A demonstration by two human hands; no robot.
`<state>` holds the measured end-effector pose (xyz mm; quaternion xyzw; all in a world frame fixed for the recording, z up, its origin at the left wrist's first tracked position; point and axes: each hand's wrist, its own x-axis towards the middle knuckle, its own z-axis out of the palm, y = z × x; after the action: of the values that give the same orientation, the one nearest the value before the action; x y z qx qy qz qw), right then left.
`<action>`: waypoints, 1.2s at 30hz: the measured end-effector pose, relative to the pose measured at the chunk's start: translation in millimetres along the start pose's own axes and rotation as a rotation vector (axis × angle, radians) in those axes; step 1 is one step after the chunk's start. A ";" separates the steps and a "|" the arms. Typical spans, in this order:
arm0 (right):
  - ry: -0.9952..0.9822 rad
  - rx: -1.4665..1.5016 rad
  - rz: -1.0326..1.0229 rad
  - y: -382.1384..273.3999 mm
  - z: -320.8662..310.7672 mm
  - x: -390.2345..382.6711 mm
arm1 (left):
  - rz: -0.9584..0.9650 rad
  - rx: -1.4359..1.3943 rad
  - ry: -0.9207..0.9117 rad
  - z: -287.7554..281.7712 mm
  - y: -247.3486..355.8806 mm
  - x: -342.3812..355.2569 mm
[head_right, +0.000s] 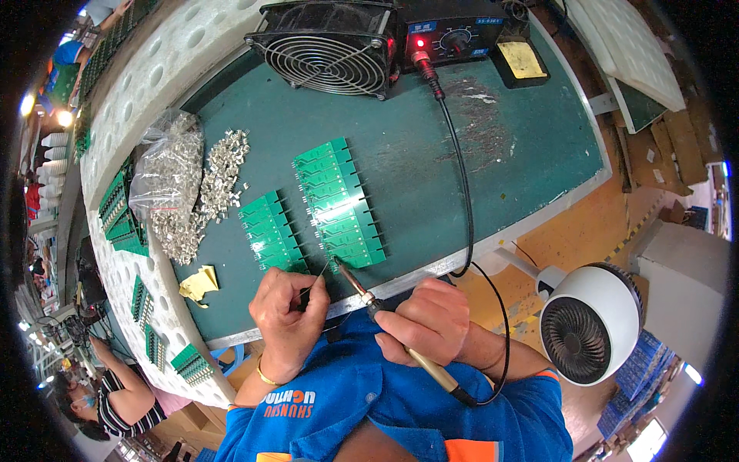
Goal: The person handles circuit board strips and solders components onto the boards using a soldering iron and solder wire.
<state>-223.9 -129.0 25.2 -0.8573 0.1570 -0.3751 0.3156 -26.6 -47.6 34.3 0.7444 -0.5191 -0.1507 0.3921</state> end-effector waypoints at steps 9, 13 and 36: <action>0.002 0.013 0.001 1.0 2.4 -0.1 | -0.022 0.005 -0.021 -0.9 0.6 0.0; 0.021 0.022 -0.011 1.7 3.3 3.6 | -0.014 -0.003 -0.025 0.9 -0.4 0.4; -0.054 0.226 0.313 8.5 -26.5 31.5 | 0.167 -0.071 -0.065 -5.2 -8.8 -13.5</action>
<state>-222.8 -162.5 50.5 -0.7914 0.2368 -0.3136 0.4683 -23.2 -32.1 28.7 0.6788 -0.5860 -0.1598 0.4126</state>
